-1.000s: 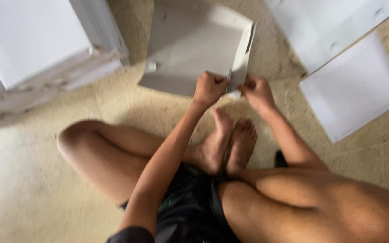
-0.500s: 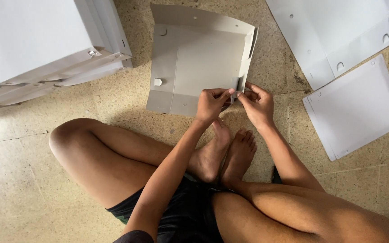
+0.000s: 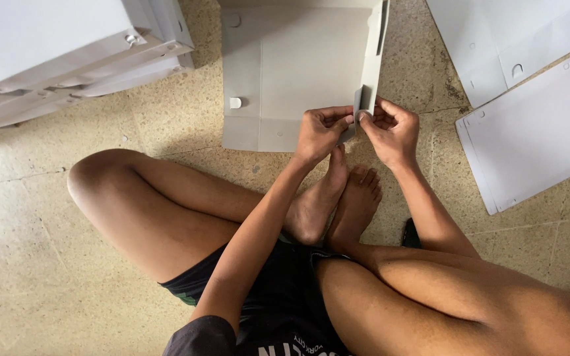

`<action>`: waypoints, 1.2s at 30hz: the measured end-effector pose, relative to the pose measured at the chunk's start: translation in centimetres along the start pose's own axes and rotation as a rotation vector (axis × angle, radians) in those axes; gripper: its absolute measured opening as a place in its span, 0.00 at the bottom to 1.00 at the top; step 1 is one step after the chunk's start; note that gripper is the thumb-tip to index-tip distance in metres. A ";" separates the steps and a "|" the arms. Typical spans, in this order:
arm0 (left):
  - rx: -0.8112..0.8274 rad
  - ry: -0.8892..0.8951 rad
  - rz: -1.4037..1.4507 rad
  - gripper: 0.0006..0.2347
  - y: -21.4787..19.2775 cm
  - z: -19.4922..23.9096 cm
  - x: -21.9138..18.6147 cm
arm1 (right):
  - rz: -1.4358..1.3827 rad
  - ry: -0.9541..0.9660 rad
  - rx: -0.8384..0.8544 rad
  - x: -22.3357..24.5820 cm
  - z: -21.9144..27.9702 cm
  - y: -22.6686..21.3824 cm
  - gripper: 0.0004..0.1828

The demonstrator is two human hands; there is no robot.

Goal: The person sits on the floor and assembles a white cardboard box by hand. They fold the side flaps and secure them with small white fasteners, then attach a separate lid piece to complete the box structure.

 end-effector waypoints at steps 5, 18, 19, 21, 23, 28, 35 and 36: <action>-0.021 0.024 0.023 0.09 0.2 0.2 0.5 | -0.003 -0.002 0.005 -0.6 0.1 -0.3 0.20; -0.091 -0.012 -0.045 0.08 0.3 0.5 -0.9 | 0.007 0.004 0.043 0.2 0.7 -0.2 0.18; -0.091 -0.016 -0.046 0.08 0.4 0.2 -0.5 | 0.006 0.009 0.043 -0.2 0.8 -0.2 0.18; -0.106 -0.039 -0.074 0.10 0.7 -0.4 0.3 | 0.073 -0.024 0.039 -0.6 1.0 -0.5 0.13; -0.097 -0.038 -0.068 0.09 1.0 -1.2 1.6 | 0.134 -0.051 0.029 -1.5 1.2 -1.0 0.11; -0.058 -0.029 -0.017 0.10 1.4 -2.2 2.6 | 0.188 0.115 0.119 -3.6 1.7 -0.1 0.22; 0.089 -0.042 -0.259 0.11 0.8 -4.7 3.4 | 0.376 0.116 0.244 0.6 0.9 2.7 0.34; 0.161 -0.040 -0.386 0.13 1.0 -4.4 2.3 | 0.407 0.121 0.167 1.9 0.3 2.7 0.33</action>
Point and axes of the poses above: each hand's wrist, its own z-axis away from the middle knuckle, its own y-axis out of the palm, x = y × z, the point moved 6 cm from there along -z, towards the middle knuckle, and after that the axes turned 13 degrees about -z, right-handed, at the moved point
